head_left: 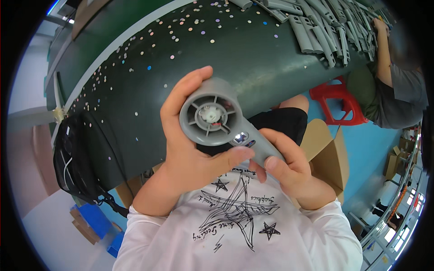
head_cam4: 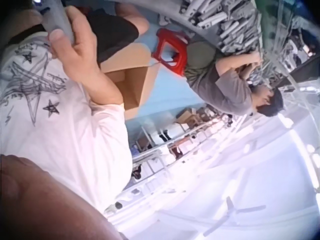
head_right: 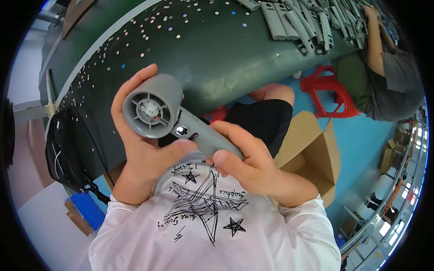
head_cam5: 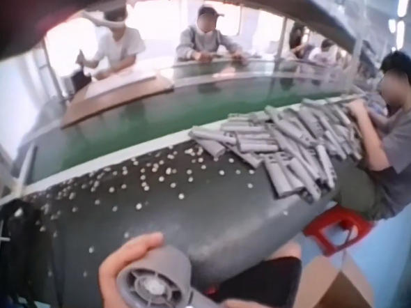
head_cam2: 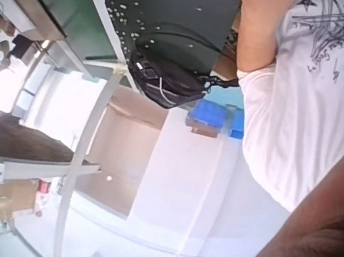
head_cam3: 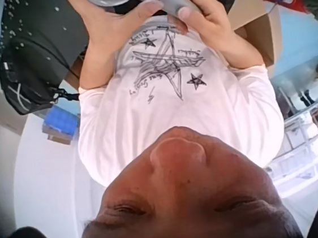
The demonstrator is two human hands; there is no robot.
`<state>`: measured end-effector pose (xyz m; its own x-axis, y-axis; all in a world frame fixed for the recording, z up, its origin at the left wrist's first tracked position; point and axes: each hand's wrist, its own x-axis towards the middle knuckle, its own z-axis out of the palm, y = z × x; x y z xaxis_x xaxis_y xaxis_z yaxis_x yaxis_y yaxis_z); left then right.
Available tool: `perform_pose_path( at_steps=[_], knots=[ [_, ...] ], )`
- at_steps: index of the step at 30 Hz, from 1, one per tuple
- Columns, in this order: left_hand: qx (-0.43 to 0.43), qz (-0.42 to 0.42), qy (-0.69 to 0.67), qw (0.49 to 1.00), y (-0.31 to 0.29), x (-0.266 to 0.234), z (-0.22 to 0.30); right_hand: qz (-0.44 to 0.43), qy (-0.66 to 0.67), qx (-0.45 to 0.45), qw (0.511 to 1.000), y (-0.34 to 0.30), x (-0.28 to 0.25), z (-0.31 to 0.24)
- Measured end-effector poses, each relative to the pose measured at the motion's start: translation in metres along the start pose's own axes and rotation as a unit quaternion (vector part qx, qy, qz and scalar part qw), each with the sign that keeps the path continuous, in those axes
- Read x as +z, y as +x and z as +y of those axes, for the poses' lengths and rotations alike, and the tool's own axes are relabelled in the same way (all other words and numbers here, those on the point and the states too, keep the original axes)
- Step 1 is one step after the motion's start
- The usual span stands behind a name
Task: Assembling the outer casing and internal components of small handheld fans at a factory production line.
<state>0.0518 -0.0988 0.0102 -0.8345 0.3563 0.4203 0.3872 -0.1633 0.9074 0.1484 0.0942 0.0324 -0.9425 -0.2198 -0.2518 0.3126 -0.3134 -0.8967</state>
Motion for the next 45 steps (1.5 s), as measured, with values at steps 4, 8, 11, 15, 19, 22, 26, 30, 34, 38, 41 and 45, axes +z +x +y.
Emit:
perform_pose_path(
  at_steps=[4,8,11,15,19,22,26,30,34,38,41,45],
  knots=[
    [0.013,0.015,-0.002,1.000,-0.004,0.004,-0.001,0.010,-0.098,-0.018,0.995,-0.003,-0.001,0.004],
    [0.117,0.016,0.061,0.991,-0.011,0.006,-0.012,0.023,-0.165,-0.070,0.983,-0.003,0.000,0.006],
    [0.114,0.022,0.033,0.993,-0.016,0.012,-0.015,0.032,-0.160,-0.047,0.986,-0.003,0.002,0.015],
    [0.123,0.030,0.008,0.992,-0.015,0.011,-0.019,0.060,-0.218,-0.115,0.967,0.002,0.010,0.015],
    [0.099,0.024,-0.015,0.995,0.000,0.001,-0.023,0.058,-0.309,-0.241,0.918,0.016,0.013,0.012],
    [0.051,0.104,-0.046,0.992,0.000,0.001,-0.011,0.065,-0.400,-0.292,0.866,0.019,0.010,0.005],
    [0.080,0.085,0.047,0.992,-0.009,-0.002,-0.006,0.110,-0.442,-0.378,0.806,0.022,0.005,0.011],
    [0.070,0.067,0.076,0.992,-0.012,-0.006,0.005,0.073,-0.412,-0.362,0.833,0.018,0.006,0.001],
    [0.095,0.042,0.076,0.992,-0.012,-0.007,0.006,0.056,-0.413,-0.335,0.845,0.016,0.004,0.002],
    [0.121,0.032,0.133,0.983,-0.013,-0.002,0.009,0.068,-0.435,-0.367,0.819,0.016,0.005,0.006],
    [0.115,0.056,0.103,0.986,-0.018,0.006,0.004,0.108,-0.453,-0.372,0.803,0.016,0.009,0.012],
    [0.059,0.098,0.056,0.992,-0.020,0.009,-0.005,0.129,-0.481,-0.303,0.813,0.021,0.011,0.015]
  ],
)
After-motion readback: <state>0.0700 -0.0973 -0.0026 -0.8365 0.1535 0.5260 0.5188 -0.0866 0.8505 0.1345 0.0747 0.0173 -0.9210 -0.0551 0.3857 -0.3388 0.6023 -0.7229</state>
